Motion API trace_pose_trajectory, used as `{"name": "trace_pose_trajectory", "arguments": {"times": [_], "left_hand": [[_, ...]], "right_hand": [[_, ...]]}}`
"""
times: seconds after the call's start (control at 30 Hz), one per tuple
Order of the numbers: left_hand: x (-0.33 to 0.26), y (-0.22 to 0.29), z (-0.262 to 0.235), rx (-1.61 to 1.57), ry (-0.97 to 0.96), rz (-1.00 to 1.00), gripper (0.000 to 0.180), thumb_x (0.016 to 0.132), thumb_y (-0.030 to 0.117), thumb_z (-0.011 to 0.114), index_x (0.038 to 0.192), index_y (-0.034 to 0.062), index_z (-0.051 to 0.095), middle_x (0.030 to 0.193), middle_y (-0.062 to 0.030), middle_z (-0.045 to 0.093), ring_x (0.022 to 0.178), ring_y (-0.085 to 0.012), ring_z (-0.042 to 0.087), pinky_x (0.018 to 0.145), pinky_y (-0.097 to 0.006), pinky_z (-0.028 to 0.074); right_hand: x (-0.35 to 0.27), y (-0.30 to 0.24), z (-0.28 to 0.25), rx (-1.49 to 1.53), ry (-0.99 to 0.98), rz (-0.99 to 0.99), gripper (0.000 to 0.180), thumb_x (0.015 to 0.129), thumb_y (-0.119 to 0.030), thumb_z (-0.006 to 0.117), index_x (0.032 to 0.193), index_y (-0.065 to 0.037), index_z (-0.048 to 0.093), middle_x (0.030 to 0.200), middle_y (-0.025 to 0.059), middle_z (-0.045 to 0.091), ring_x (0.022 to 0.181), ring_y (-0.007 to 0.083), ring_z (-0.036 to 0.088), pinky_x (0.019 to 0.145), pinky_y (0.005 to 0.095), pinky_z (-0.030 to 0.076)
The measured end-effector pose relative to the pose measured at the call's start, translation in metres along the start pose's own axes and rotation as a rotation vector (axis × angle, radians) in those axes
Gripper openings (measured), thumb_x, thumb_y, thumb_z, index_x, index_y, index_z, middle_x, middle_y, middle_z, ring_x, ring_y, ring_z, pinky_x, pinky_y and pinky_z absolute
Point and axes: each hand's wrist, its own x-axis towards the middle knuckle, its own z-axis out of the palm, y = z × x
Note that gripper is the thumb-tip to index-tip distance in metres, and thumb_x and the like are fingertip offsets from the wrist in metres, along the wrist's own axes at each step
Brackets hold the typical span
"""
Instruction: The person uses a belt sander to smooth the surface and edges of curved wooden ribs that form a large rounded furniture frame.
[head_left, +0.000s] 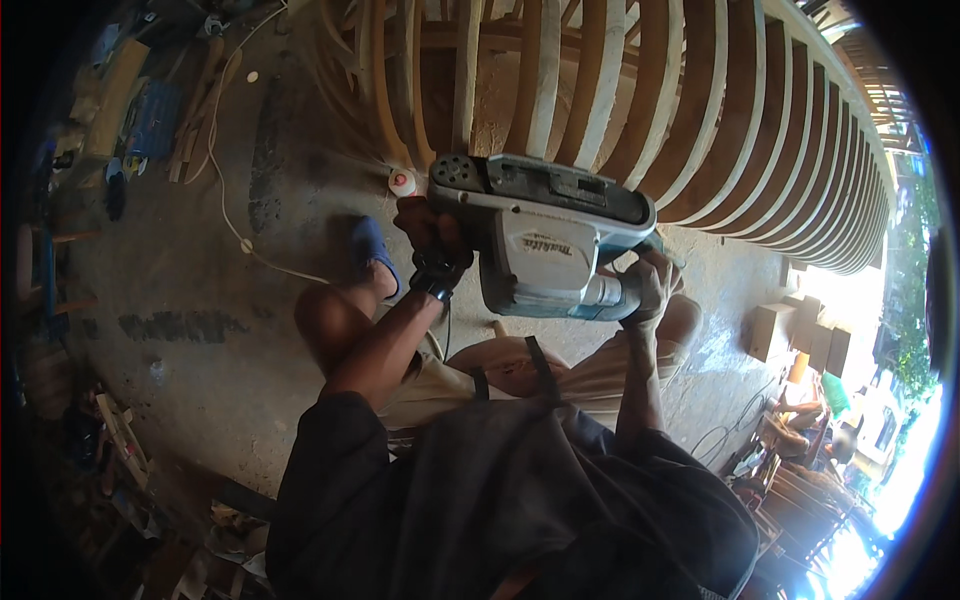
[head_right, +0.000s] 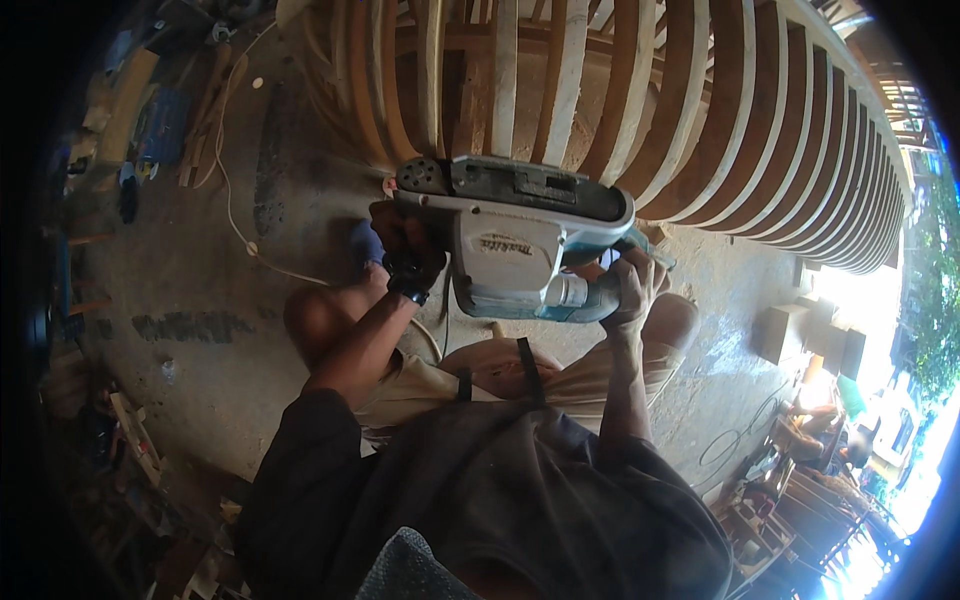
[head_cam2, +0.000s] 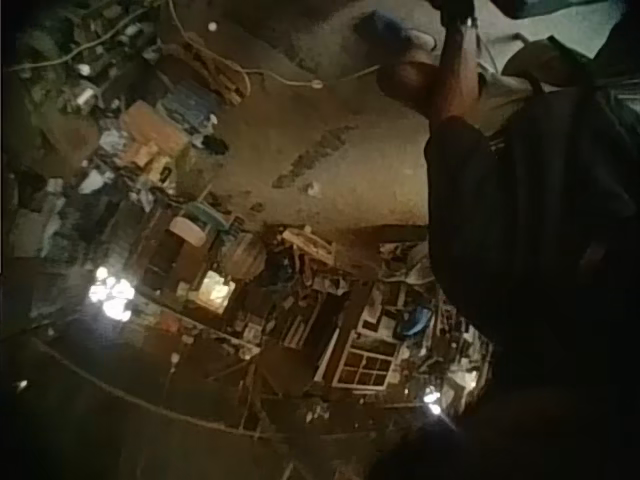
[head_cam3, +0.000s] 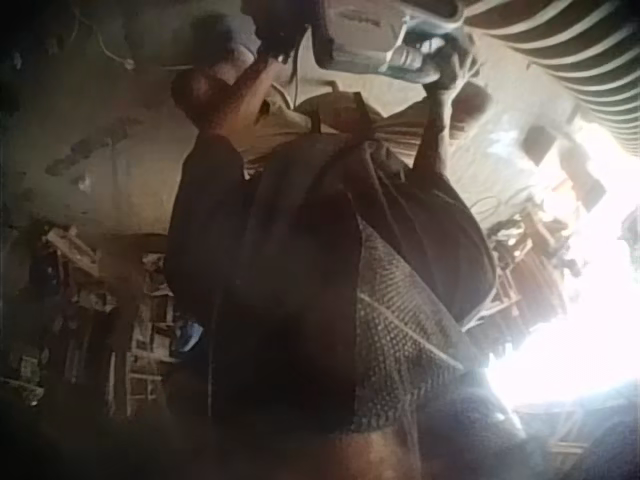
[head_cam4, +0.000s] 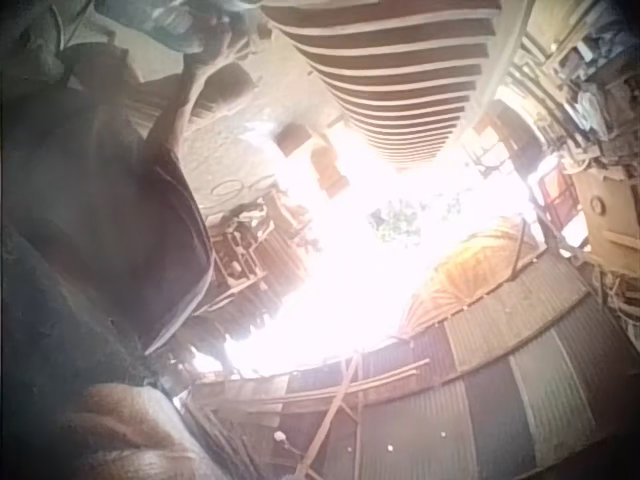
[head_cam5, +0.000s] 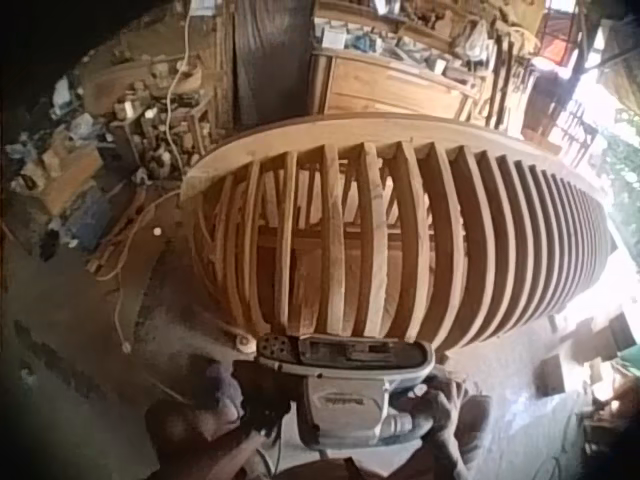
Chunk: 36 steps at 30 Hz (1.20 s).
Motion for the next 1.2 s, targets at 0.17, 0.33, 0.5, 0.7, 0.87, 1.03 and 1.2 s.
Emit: {"name": "trace_pose_trajectory", "arguments": {"times": [0.17,0.33,0.5,0.7,0.87,1.03,1.2], "left_hand": [[0.012,0.011,0.005,-0.014,0.027,0.029,0.031,0.098,0.034,0.052,0.096,0.0054,0.039,0.096,-0.0139,0.041,0.091,-0.0253,0.042,0.083,-0.043,0.035],[0.064,0.057,-0.002,0.079,0.052,-0.166,0.033,0.1,0.036,0.052,0.097,0.0043,0.042,0.093,-0.0098,0.045,0.085,-0.0205,0.043,0.079,-0.036,0.037],[0.1,0.065,0.002,0.141,0.099,-0.113,0.034,0.1,0.038,0.053,0.095,0.0057,0.044,0.089,-0.007,0.045,0.084,-0.0183,0.044,0.075,-0.037,0.038],[0.069,0.041,-0.009,0.091,0.062,-0.113,0.033,0.097,0.036,0.054,0.093,0.0054,0.045,0.088,-0.0116,0.044,0.083,-0.024,0.042,0.076,-0.038,0.037],[0.024,0.012,-0.006,0.042,0.031,-0.061,0.035,0.094,0.038,0.054,0.09,0.0056,0.043,0.087,-0.0146,0.042,0.084,-0.0274,0.042,0.077,-0.042,0.036],[0.028,0.024,0.001,-0.035,0.069,-0.042,0.027,0.096,0.03,0.052,0.089,0.0058,0.042,0.086,-0.0141,0.042,0.082,-0.0242,0.042,0.073,-0.04,0.038],[0.071,0.052,0.0,0.133,0.137,-0.178,0.027,0.1,0.032,0.054,0.094,0.0063,0.047,0.083,-0.0067,0.047,0.074,-0.0213,0.048,0.07,-0.035,0.041]], "right_hand": [[0.017,-0.005,-0.012,0.045,0.026,0.003,0.03,0.067,-0.024,0.08,0.091,-0.011,0.065,0.101,0.0057,0.064,0.095,0.0276,0.057,0.089,0.0418,0.037],[0.078,-0.027,-0.035,0.131,0.012,-0.046,0.036,0.065,-0.031,0.083,0.086,-0.01,0.064,0.097,0.0072,0.064,0.092,0.0285,0.056,0.087,0.0412,0.038],[0.114,-0.039,-0.044,0.172,0.012,-0.04,0.032,0.061,-0.024,0.078,0.086,-0.011,0.063,0.095,0.0064,0.063,0.09,0.0263,0.055,0.088,0.0387,0.036],[0.059,-0.029,-0.021,0.166,0.008,-0.038,0.031,0.062,-0.02,0.079,0.088,-0.012,0.064,0.098,0.0051,0.063,0.091,0.0273,0.055,0.088,0.0394,0.036],[0.016,-0.02,0.0,0.087,0.027,0.024,0.03,0.062,-0.013,0.078,0.088,-0.013,0.063,0.101,0.0034,0.065,0.094,0.0283,0.057,0.09,0.0423,0.038],[0.028,-0.012,-0.009,0.093,0.034,-0.01,0.028,0.064,-0.015,0.076,0.089,-0.012,0.064,0.1,0.0042,0.065,0.093,0.0275,0.056,0.087,0.0414,0.039],[0.098,-0.033,-0.047,0.168,-0.023,-0.095,0.031,0.065,-0.019,0.076,0.091,-0.006,0.065,0.101,0.0109,0.065,0.095,0.0292,0.057,0.086,0.0405,0.042]]}}
